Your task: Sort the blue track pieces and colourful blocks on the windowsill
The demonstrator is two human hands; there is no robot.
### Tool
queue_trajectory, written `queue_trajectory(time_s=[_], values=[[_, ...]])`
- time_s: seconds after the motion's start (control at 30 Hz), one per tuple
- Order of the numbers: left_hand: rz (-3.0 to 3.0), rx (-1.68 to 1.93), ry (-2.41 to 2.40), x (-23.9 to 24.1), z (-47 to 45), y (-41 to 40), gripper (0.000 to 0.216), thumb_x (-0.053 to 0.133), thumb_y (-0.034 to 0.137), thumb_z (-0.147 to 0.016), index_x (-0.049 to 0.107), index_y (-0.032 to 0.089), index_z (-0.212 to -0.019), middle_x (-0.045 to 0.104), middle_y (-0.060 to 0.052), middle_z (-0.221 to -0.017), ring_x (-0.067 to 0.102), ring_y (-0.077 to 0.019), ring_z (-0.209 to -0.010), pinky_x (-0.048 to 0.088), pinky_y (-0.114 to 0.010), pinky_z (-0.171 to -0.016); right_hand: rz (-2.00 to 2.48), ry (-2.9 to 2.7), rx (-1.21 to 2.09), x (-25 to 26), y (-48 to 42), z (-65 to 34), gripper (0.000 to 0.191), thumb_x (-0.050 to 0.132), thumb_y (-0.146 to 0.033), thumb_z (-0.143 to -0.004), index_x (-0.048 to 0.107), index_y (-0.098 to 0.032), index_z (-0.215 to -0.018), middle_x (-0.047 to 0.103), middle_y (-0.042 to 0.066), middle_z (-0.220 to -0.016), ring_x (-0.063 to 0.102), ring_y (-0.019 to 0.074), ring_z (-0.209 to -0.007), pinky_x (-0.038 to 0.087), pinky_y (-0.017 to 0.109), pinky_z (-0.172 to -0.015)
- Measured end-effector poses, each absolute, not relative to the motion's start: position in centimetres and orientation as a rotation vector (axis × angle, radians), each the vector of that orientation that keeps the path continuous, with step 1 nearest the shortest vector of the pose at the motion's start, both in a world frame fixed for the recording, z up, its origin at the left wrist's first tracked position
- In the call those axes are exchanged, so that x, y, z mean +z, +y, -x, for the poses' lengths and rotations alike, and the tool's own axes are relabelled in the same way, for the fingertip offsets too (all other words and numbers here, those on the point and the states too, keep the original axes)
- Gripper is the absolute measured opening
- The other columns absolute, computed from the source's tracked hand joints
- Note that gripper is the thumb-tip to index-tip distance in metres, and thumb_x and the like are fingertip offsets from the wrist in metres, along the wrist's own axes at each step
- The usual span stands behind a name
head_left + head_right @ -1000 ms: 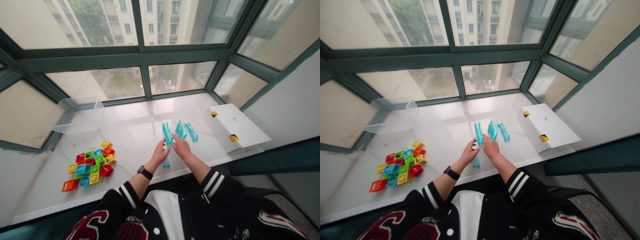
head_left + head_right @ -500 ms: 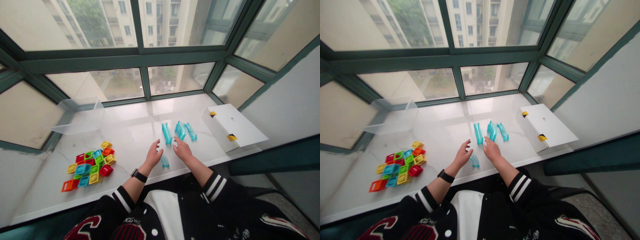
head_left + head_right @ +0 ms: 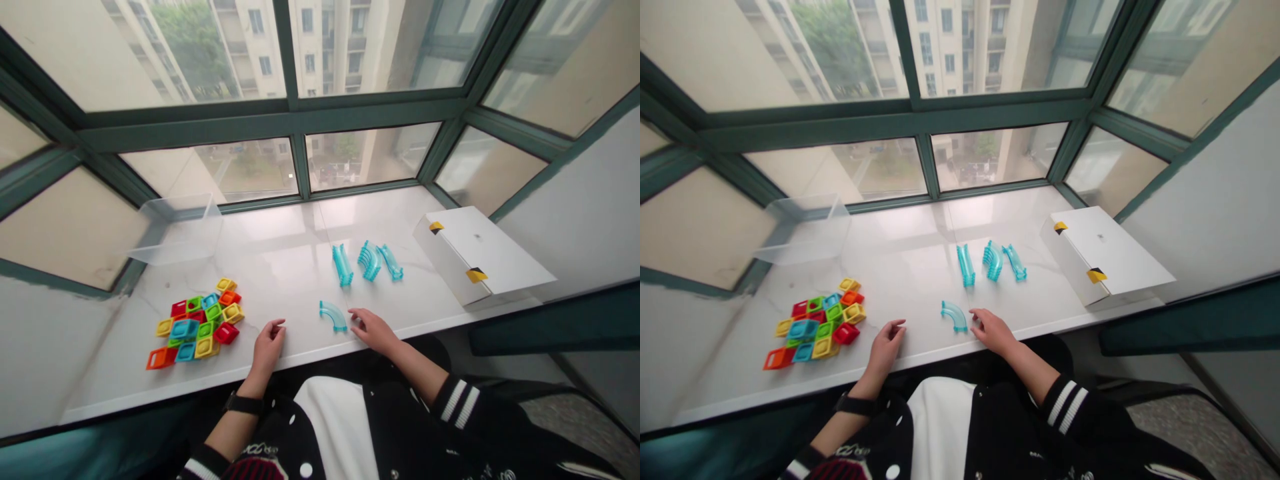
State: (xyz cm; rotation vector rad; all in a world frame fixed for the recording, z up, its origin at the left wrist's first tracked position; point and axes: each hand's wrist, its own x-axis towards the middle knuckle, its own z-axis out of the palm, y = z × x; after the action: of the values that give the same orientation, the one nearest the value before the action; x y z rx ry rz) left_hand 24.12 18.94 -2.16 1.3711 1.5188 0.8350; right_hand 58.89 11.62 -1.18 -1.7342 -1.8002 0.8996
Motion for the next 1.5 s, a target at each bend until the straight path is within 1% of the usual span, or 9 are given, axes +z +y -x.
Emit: queue_trajectory(time_s=[0.17, 0.3, 0.57, 0.83, 0.93, 1.1, 1.23, 1.37, 1.5], values=[[-1.310, 0.872, 1.498, -2.3, -24.4, 18.6, 0.046, 0.074, 0.060, -0.073, 0.073, 0.019, -0.094, 0.070, -0.003, -0.080, 0.065, -0.0204, -0.076, 0.051, -0.032, -0.073, 1.687, -1.842, 0.889, -0.6, 11.7, -58.0, 0.055, 0.067, -0.013, -0.088, 0.060, -0.027, -0.140, 0.069, 0.006, -0.119, 0.067, 0.0163, -0.084, 0.055, 0.035, -0.090], [-1.389, 0.824, 1.549, -2.1, -25.2, 18.4, 0.045, 0.071, 0.064, -0.078, 0.072, 0.020, -0.087, 0.049, 0.006, -0.057, 0.048, -0.0154, -0.057, 0.039, -0.028, -0.059, 1.655, -1.887, 0.887, -0.5, 11.7, -57.2, 0.051, 0.068, -0.010, -0.087, 0.065, -0.027, -0.134, 0.069, 0.005, -0.116, 0.067, 0.0156, -0.082, 0.055, 0.032, -0.088], [-1.546, 0.664, 1.501, -0.9, -26.2, 17.3, 0.069, 0.036, 0.072, -0.097, 0.056, 0.023, -0.053, 0.048, 0.000, -0.053, 0.052, -0.0192, -0.060, 0.039, -0.031, -0.065, 1.661, -1.897, 0.864, -0.4, 11.4, -56.9, 0.043, 0.069, -0.009, -0.087, 0.070, -0.027, -0.126, 0.070, 0.004, -0.115, 0.068, 0.0149, -0.081, 0.055, 0.030, -0.086], [-1.481, 0.725, 1.459, -0.8, -26.8, 16.7, 0.061, 0.026, 0.066, -0.098, 0.029, 0.027, -0.052, 0.032, 0.002, -0.050, 0.037, -0.0161, -0.053, 0.034, -0.032, -0.058, 1.644, -1.921, 0.799, -0.6, 11.6, -56.5, 0.032, 0.067, -0.006, -0.087, 0.074, -0.026, -0.111, 0.072, 0.003, -0.110, 0.067, 0.0146, -0.079, 0.053, 0.027, -0.082], [-1.532, 0.655, 1.490, -0.6, -27.2, 16.5, 0.061, 0.032, 0.066, -0.098, 0.034, 0.027, -0.051, 0.036, 0.002, -0.049, 0.041, -0.0170, -0.054, 0.036, -0.032, -0.059, 1.640, -1.926, 0.763, -0.8, 11.7, -56.2, 0.030, 0.066, -0.004, -0.086, 0.075, -0.025, -0.105, 0.072, 0.002, -0.105, 0.067, 0.0148, -0.079, 0.052, 0.027, -0.080], [-1.730, 0.572, 1.357, 0.3, -28.0, 16.4, 0.048, 0.039, 0.056, -0.101, 0.072, 0.023, -0.090, 0.058, 0.001, -0.063, 0.058, -0.0209, -0.068, 0.043, -0.032, -0.071, 1.593, -1.902, 0.750, -0.3, 11.9, -55.9, 0.027, 0.064, -0.003, -0.086, 0.073, -0.024, -0.101, 0.071, 0.001, -0.102, 0.066, 0.0144, -0.079, 0.052, 0.027, -0.082], [-1.734, 0.587, 1.292, 1.2, -29.3, 16.0, 0.040, 0.040, 0.048, -0.102, 0.068, 0.022, -0.114, 0.057, 0.003, -0.063, 0.053, -0.0184, -0.059, 0.041, -0.031, -0.064, 1.534, -1.873, 0.737, 0.7, 11.9, -56.0, 0.023, 0.064, -0.007, -0.089, 0.073, -0.025, -0.101, 0.071, 0.002, -0.103, 0.066, 0.0151, -0.080, 0.053, 0.028, -0.081], [-1.770, 0.657, 1.125, 2.9, -31.0, 15.7, 0.030, 0.053, 0.042, -0.098, 0.069, 0.023, -0.115, 0.073, -0.006, -0.104, 0.062, -0.0173, -0.076, 0.050, -0.030, -0.070, 1.475, -1.825, 0.732, 2.0, 12.0, -56.1, 0.019, 0.063, -0.014, -0.092, 0.072, -0.026, -0.103, 0.071, 0.003, -0.104, 0.067, 0.0160, -0.081, 0.055, 0.029, -0.080], [-1.760, 0.726, 1.015, 4.8, -32.5, 15.6, 0.033, 0.056, 0.038, -0.099, 0.068, 0.025, -0.126, 0.069, -0.010, -0.131, 0.068, -0.0194, -0.098, 0.057, -0.032, -0.079, 1.458, -1.770, 0.711, 3.2, 12.2, -56.1, 0.015, 0.061, -0.020, -0.095, 0.072, -0.026, -0.104, 0.071, 0.004, -0.105, 0.068, 0.0175, -0.083, 0.058, 0.031, -0.081]])
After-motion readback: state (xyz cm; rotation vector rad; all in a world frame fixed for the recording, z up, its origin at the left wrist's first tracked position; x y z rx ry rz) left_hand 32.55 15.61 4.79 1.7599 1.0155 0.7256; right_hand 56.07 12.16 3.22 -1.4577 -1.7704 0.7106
